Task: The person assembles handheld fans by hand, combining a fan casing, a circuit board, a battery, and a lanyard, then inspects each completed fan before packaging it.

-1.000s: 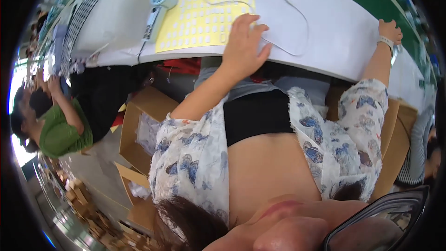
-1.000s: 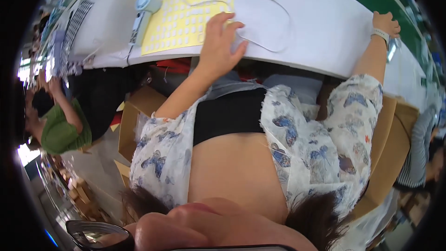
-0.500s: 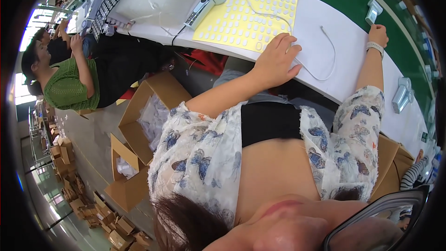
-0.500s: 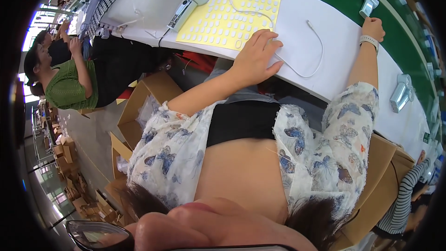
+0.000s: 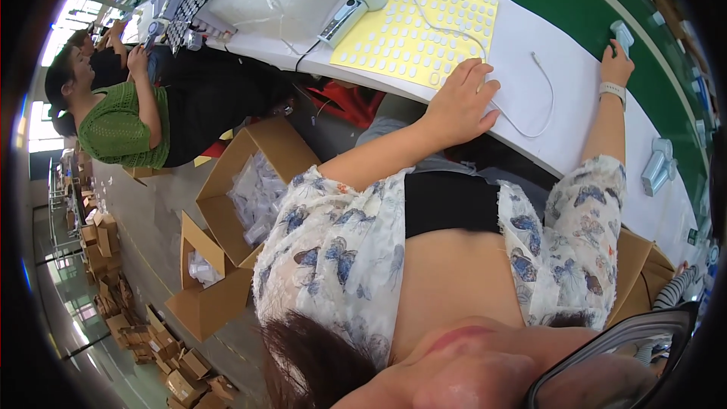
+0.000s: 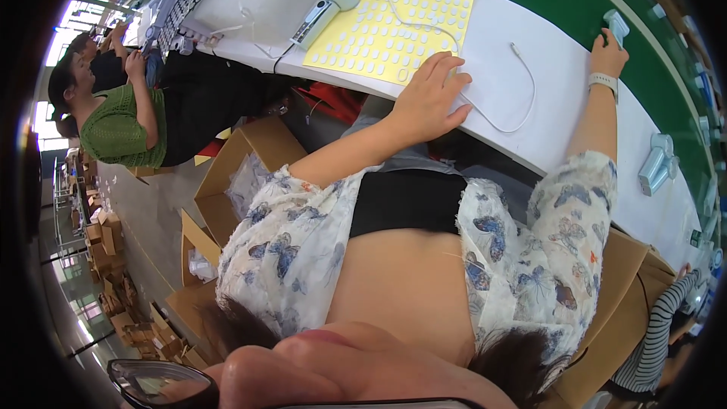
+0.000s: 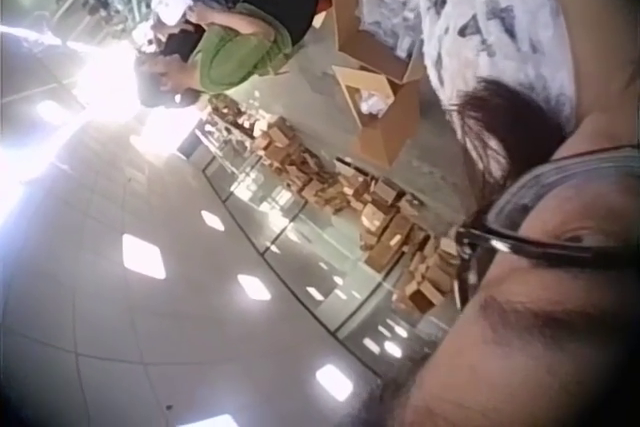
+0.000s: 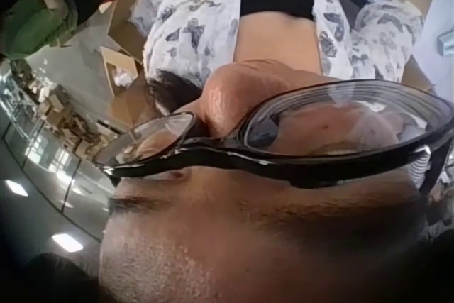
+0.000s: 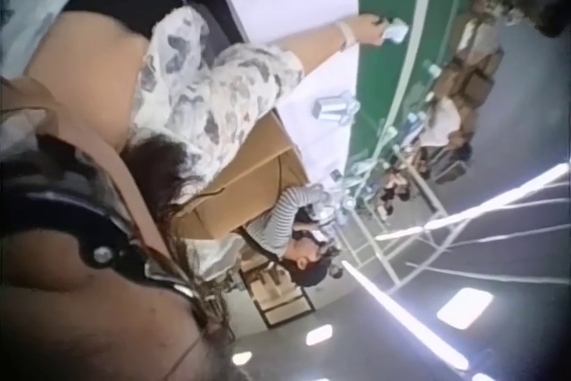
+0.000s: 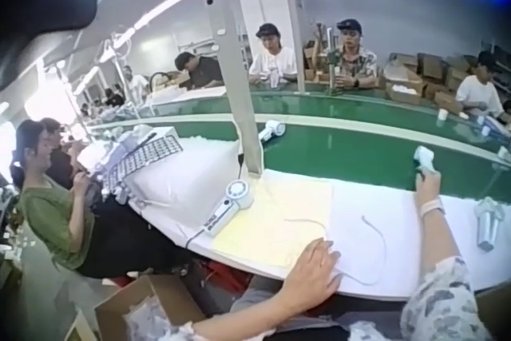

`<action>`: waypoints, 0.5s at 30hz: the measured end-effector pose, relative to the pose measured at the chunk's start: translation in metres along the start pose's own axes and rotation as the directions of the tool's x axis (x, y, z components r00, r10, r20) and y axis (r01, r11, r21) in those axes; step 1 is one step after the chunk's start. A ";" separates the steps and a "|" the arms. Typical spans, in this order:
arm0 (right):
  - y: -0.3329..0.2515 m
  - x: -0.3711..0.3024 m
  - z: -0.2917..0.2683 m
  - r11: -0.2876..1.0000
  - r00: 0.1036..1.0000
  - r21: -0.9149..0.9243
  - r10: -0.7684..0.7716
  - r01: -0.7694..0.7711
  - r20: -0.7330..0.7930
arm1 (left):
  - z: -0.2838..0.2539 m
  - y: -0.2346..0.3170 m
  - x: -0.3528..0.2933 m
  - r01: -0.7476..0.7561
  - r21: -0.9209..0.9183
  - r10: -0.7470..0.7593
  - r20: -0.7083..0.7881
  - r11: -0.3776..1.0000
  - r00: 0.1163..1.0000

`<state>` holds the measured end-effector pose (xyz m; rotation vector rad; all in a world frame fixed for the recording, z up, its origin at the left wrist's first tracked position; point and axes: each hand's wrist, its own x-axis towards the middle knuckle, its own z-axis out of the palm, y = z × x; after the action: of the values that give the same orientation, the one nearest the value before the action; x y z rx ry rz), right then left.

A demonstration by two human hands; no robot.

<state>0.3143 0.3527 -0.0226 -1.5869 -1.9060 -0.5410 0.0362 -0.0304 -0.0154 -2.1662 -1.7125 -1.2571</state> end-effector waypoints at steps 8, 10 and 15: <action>-0.095 -0.051 -0.102 0.696 0.983 0.702 0.029 -0.151 0.182 | 0.003 -0.013 -0.006 0.021 0.001 -0.021 -0.005 1.000 1.000; -0.105 -0.069 -0.110 0.633 0.988 0.772 -0.077 -0.058 0.137 | 0.007 -0.011 -0.002 0.005 -0.011 -0.005 -0.004 1.000 1.000; -0.144 -0.107 -0.127 0.481 0.942 0.876 -0.311 0.043 0.125 | 0.006 -0.016 -0.003 0.013 -0.008 -0.013 -0.001 1.000 1.000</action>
<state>0.2088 0.1622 0.0092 -0.7777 -2.0262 0.5827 0.0260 -0.0235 -0.0272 -2.1617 -1.7267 -1.2698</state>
